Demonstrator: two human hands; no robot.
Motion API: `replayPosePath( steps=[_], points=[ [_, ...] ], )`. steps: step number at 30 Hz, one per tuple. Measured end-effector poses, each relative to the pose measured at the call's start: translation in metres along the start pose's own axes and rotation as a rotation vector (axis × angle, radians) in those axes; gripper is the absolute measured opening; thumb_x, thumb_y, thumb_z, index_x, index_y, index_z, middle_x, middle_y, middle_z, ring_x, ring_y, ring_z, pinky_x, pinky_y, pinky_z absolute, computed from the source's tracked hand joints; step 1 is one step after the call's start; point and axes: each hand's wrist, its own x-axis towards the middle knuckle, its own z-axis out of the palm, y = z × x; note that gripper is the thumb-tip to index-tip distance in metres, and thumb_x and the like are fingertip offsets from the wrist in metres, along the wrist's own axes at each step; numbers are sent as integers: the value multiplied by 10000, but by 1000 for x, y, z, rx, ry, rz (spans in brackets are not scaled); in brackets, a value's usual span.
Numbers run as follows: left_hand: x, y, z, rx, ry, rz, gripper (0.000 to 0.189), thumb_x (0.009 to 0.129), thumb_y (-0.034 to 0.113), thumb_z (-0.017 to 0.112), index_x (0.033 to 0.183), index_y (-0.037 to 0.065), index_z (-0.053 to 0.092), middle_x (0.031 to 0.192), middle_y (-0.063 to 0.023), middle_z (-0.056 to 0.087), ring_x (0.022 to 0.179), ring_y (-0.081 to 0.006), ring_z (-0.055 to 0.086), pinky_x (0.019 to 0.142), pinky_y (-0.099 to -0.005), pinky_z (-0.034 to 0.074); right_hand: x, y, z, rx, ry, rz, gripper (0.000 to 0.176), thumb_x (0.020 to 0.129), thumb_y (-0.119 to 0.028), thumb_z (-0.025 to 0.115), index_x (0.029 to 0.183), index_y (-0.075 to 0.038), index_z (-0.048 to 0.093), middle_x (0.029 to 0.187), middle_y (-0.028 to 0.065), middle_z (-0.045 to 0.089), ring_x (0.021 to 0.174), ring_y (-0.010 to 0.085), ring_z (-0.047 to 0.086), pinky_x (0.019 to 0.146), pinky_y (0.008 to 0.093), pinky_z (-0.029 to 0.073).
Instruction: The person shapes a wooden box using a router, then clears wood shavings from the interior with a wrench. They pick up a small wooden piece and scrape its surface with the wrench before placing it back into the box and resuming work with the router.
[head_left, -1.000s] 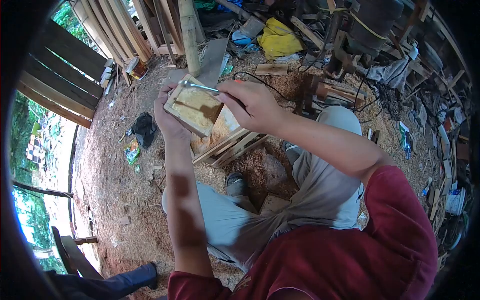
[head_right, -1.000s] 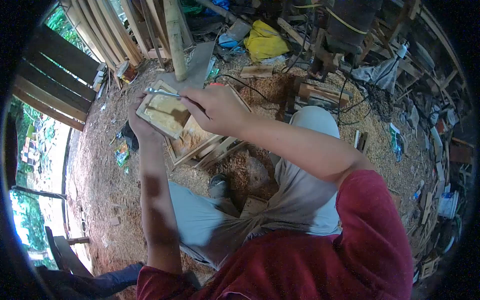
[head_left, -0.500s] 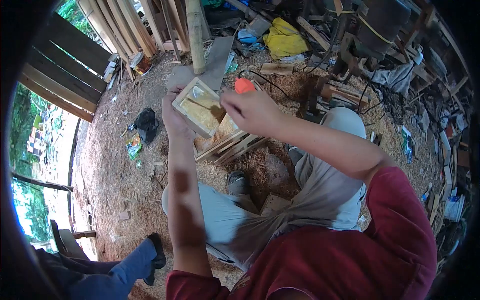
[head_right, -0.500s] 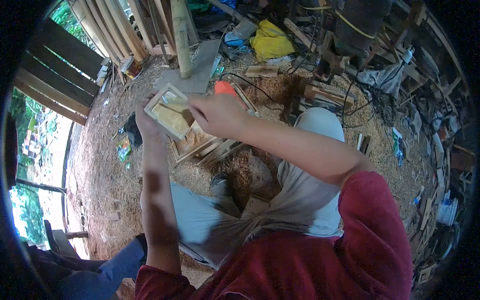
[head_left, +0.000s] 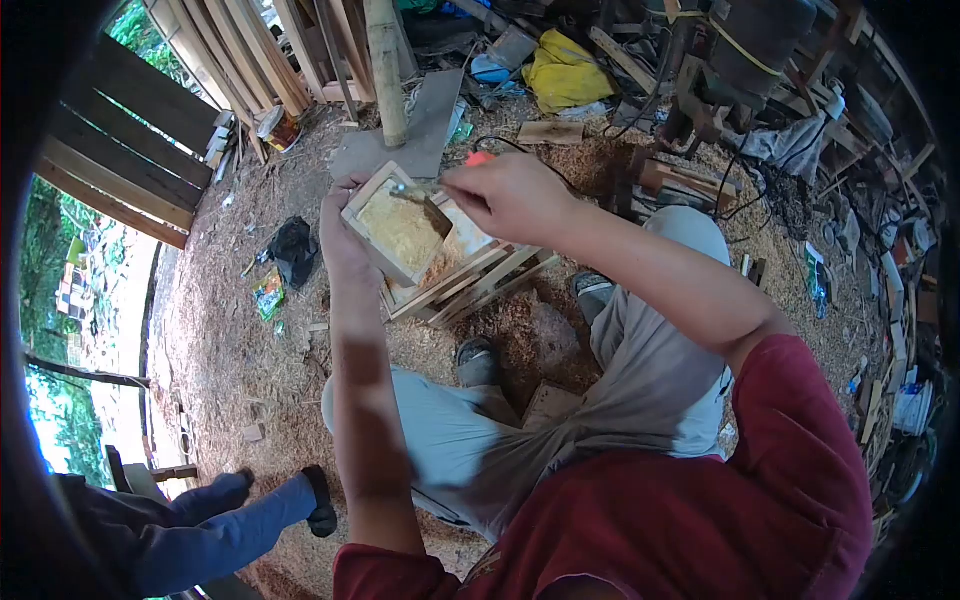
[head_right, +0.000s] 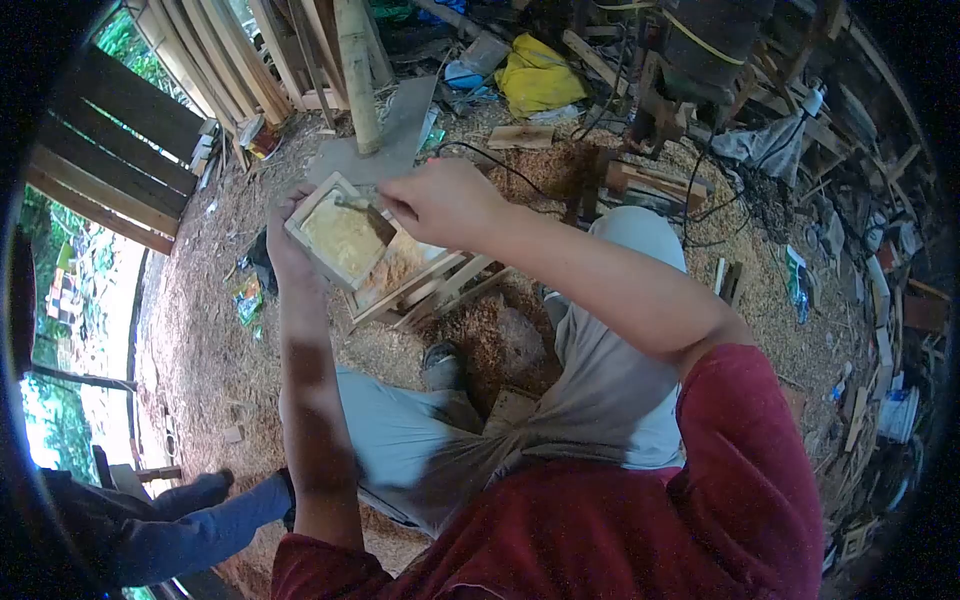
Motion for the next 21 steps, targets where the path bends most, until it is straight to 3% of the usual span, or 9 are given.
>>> replayPosePath(
  steps=[5, 10, 11, 14, 16, 21],
  points=[
    [3, 2, -10, 43, -89, 56, 321, 965, 140, 404, 1169, -29, 585, 1181, -204, 680, 1104, -284, 663, 992, -392, 523, -4, 8, 11, -111, -107, -62, 107, 936, -223, 680, 982, -132, 712, 718, 135, 660, 688, 362, 684, 626, 496, 534],
    [-5, 11, -4, 103, 61, 151, 317, 957, 124, 405, 1154, -49, 584, 1259, -246, 663, 1151, -284, 657, 1015, -382, 513, -12, 0, 2, -117, -325, -81, 100, 933, -233, 671, 953, -141, 706, 703, 128, 658, 676, 364, 682, 609, 493, 538],
    [-6, 13, -4, 85, 75, 140, 314, 955, 122, 407, 1149, -51, 584, 1269, -251, 660, 1155, -284, 656, 1017, -381, 511, -11, -1, 2, -77, -243, -90, 103, 930, -234, 670, 951, -140, 708, 697, 126, 657, 673, 362, 684, 611, 491, 541],
    [-3, 10, -9, 204, -3, 187, 347, 972, 178, 407, 1210, -17, 567, 1130, -157, 674, 1058, -266, 662, 942, -382, 536, -5, -1, 4, -43, -81, -84, 112, 926, -234, 666, 946, -135, 713, 684, 126, 657, 662, 358, 686, 617, 491, 545],
    [-6, 8, -4, 211, -22, 215, 341, 972, 174, 409, 1202, -19, 572, 1155, -174, 671, 1075, -262, 660, 945, -378, 534, -2, 0, 7, -120, -88, -43, 117, 926, -230, 664, 942, -126, 716, 682, 130, 659, 655, 358, 684, 618, 498, 542],
    [-12, 11, 0, 307, 42, 294, 307, 967, 147, 409, 1152, -19, 589, 1165, -188, 671, 1110, -252, 649, 981, -371, 509, -12, -6, 13, -41, -306, 13, 123, 923, -208, 654, 944, -101, 711, 703, 150, 668, 667, 367, 682, 633, 500, 537]
  ],
)
